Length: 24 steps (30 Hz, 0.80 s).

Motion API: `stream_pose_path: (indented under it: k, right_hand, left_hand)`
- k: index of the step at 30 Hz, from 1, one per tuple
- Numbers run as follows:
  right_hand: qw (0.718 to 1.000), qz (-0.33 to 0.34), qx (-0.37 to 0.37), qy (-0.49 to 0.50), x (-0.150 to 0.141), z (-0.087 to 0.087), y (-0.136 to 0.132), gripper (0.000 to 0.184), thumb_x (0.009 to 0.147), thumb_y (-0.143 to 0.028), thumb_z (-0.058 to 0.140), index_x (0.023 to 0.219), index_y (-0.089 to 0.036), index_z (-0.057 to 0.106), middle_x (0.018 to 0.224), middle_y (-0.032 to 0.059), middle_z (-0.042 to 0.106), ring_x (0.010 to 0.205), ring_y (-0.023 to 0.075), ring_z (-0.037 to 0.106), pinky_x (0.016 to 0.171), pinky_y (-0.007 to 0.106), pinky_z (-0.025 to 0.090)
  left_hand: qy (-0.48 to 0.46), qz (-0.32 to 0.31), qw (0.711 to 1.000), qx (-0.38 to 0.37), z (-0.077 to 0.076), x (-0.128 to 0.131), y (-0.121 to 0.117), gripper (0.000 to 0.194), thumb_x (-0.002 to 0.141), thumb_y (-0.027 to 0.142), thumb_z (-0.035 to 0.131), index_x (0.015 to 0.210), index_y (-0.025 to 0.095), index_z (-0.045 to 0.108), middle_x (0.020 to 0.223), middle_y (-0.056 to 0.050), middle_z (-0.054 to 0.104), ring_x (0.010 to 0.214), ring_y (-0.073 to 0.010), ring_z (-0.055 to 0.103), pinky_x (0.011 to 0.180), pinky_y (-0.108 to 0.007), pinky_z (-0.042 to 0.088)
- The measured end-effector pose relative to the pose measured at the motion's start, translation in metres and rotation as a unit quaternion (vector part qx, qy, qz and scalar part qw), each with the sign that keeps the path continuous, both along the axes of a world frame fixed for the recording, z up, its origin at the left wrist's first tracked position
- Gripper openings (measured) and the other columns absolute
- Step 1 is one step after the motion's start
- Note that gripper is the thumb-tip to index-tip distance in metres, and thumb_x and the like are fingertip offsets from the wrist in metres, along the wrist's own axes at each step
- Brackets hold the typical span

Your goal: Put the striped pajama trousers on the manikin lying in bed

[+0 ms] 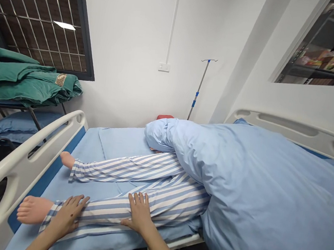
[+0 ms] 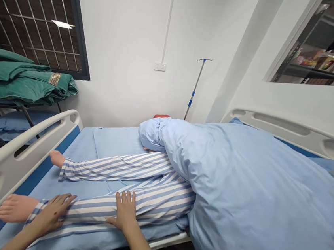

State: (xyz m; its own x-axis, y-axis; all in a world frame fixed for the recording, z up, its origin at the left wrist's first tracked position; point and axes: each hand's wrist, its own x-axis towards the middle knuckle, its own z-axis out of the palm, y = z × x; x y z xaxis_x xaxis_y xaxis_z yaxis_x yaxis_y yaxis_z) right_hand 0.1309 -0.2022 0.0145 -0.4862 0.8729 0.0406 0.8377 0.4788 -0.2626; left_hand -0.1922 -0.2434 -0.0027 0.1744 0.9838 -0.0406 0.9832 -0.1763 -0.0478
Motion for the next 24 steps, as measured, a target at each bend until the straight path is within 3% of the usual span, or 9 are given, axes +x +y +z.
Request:
stream_pose_path:
  k: [3,7,24]
  right_hand:
    - [1.000,-0.002,0.005,0.003,0.001,0.000,-0.001,0.090,0.067,-0.071,0.044,0.137,-0.017,0.030,0.135,0.0178,0.038,0.126,0.0364,0.027,0.104,0.055,0.006]
    - [1.000,0.000,0.000,-0.002,0.001,0.002,-0.002,0.089,0.068,-0.070,0.044,0.137,-0.017,0.030,0.135,0.0177,0.039,0.126,0.0360,0.028,0.104,0.055,0.007]
    - [1.000,-0.011,-0.013,0.012,0.000,-0.003,0.003,0.094,0.066,-0.072,0.045,0.137,-0.012,0.030,0.136,0.0217,0.036,0.128,0.0373,0.025,0.104,0.056,0.003]
  left_hand:
    - [-0.038,-0.018,0.999,-0.032,-0.001,0.018,0.008,0.080,0.056,0.014,0.048,0.134,0.021,0.031,0.132,-0.007,0.044,0.121,-0.0232,0.038,0.102,-0.035,0.026]
    - [-0.030,0.044,0.997,-0.062,-0.010,0.034,0.015,0.071,0.054,0.017,0.048,0.125,0.019,0.041,0.122,-0.009,0.052,0.110,-0.0237,0.047,0.093,-0.034,0.034]
    - [0.004,0.111,0.992,-0.052,-0.009,0.042,0.016,0.059,0.055,0.019,0.049,0.114,0.018,0.049,0.114,-0.008,0.056,0.103,-0.0233,0.050,0.090,-0.034,0.033]
